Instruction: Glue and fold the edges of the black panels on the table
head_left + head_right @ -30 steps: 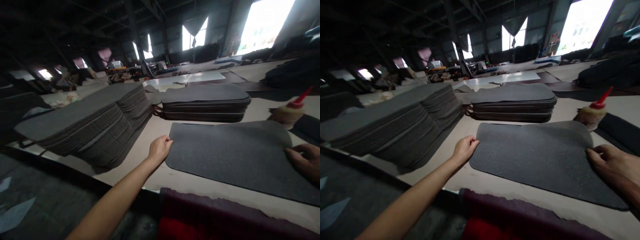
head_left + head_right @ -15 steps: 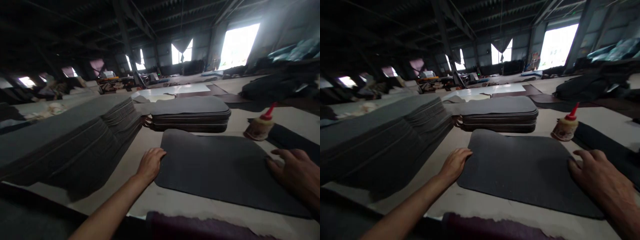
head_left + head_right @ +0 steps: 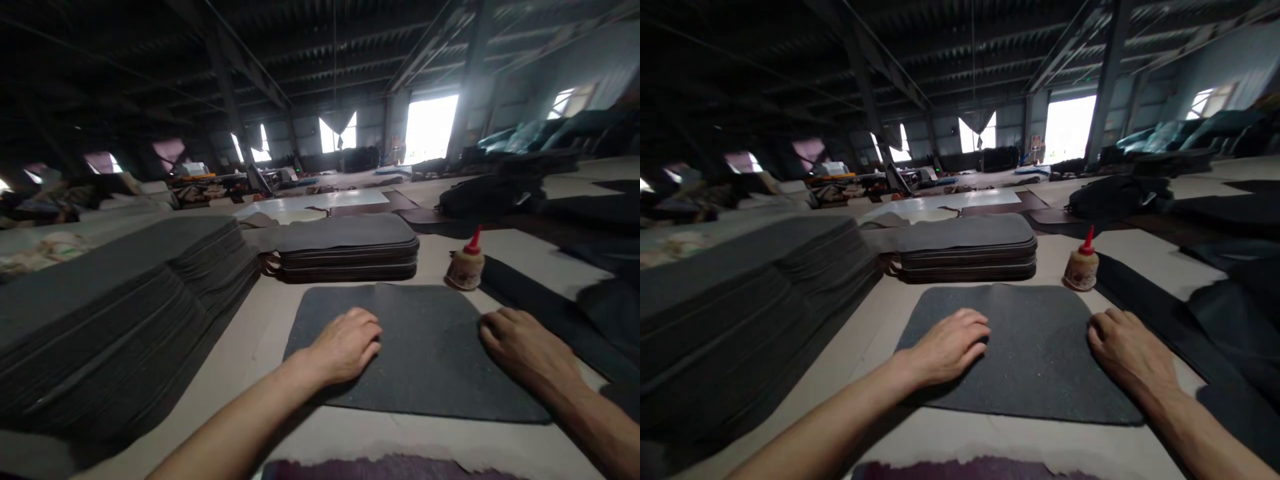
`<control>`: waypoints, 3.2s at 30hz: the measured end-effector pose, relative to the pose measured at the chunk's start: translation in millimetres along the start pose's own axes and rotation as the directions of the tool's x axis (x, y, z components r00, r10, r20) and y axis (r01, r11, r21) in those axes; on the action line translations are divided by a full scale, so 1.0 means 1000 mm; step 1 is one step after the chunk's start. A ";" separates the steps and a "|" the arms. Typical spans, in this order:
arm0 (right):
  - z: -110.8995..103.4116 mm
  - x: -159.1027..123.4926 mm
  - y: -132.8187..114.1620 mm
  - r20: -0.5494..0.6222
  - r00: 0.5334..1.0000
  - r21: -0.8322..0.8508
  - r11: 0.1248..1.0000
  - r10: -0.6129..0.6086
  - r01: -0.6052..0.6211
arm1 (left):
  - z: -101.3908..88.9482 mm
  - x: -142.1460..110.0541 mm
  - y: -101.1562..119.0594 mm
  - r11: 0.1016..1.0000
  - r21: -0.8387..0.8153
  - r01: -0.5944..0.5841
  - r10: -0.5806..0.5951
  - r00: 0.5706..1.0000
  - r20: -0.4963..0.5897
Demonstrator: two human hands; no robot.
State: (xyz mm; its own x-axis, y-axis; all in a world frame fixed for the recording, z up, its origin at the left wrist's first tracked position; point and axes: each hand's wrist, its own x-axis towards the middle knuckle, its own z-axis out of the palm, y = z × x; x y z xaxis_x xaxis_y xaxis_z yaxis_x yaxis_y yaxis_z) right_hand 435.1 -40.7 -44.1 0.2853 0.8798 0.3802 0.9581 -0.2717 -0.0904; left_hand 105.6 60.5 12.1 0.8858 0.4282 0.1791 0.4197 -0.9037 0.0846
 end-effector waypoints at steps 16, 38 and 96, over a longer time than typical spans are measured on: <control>0.005 -0.004 0.009 0.076 0.996 -0.043 0.998 0.055 -0.052 | 0.042 0.029 -0.041 0.926 -0.070 0.370 -0.369 0.929 0.028; 0.013 0.049 -0.056 0.034 0.884 0.147 0.878 -0.466 0.457 | 0.044 0.033 -0.031 0.962 -0.025 0.272 -0.271 0.941 -0.201; 0.027 0.154 -0.158 0.363 0.782 -0.030 0.832 -0.507 0.554 | 0.044 0.032 -0.024 0.969 -0.225 0.100 -0.104 0.995 -0.005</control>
State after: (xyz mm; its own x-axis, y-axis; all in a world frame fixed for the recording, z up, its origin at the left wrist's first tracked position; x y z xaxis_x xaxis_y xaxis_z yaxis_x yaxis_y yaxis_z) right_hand 328.6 148.6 4.2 -0.2542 0.9671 0.0089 0.9545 0.2494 0.1632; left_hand 132.7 96.0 -27.3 0.8363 0.5199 0.1739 0.4510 -0.8328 0.3209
